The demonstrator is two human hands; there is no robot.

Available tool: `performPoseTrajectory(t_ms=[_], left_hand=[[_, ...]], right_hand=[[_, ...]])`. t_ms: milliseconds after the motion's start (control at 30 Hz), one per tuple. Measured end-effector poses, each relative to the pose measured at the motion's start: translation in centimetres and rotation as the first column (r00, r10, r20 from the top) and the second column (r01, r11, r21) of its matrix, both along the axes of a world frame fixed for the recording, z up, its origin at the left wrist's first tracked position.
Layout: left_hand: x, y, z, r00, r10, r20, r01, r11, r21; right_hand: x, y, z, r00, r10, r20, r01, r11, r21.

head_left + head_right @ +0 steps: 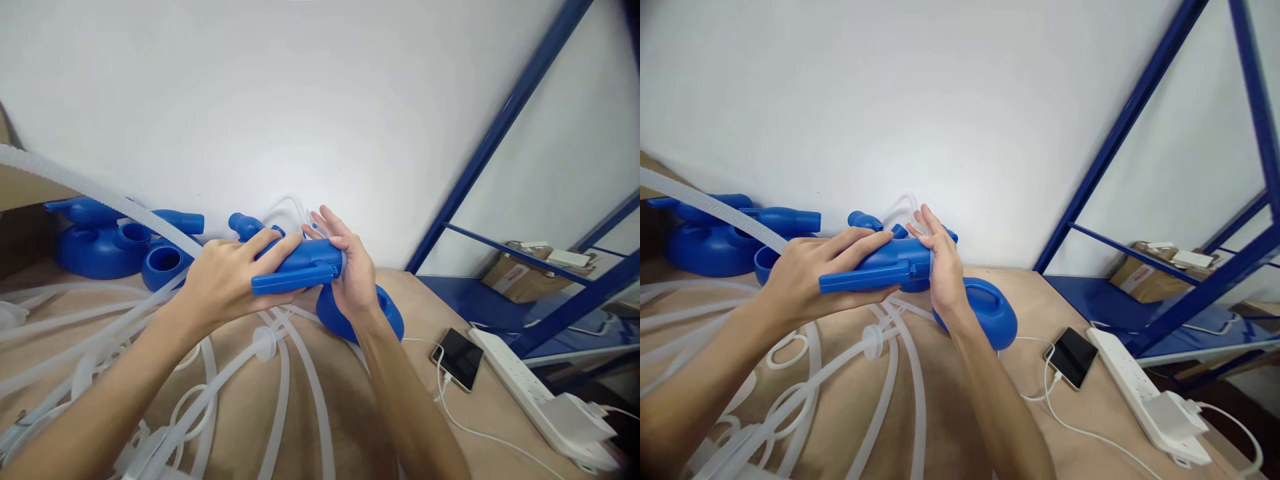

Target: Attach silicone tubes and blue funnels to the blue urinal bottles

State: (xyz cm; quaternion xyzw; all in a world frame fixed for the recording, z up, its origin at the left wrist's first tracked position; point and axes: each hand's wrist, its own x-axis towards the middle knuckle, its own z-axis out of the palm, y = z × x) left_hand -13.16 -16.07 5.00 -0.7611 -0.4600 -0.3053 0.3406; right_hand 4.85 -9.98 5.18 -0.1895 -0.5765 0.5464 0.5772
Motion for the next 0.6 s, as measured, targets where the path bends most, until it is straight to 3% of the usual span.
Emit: performPoseTrajectory(t_ms=[133, 300, 433, 600], left_hand=[[-0.1, -1.0, 1.1, 0.985, -0.081, 0.151, 0.1, 0.987, -0.125], [-0.4, -1.6, 2.1, 0.932, -0.138, 0.335, 0.245, 0.922, -0.301], [-0.8, -1.3, 2.0, 0.847, -0.131, 0.516, 0.387, 0.817, -0.428], [-1.0, -1.1, 1.9, 0.744, 0.008, 0.668, 0.48, 0.688, -0.544]], right_hand=[[-0.1, -0.3, -0.4, 1.0, 0.019, 0.004, -0.02, 0.983, 0.184], [-0.1, -1.2, -0.5, 0.996, 0.044, 0.078, -0.07, 0.926, 0.371], [0.4, -2.2, -0.2, 0.987, -0.046, 0.153, -0.036, 0.868, 0.494], [1.1, -2.6, 0.0, 0.953, -0.176, 0.246, -0.001, 0.811, 0.585]])
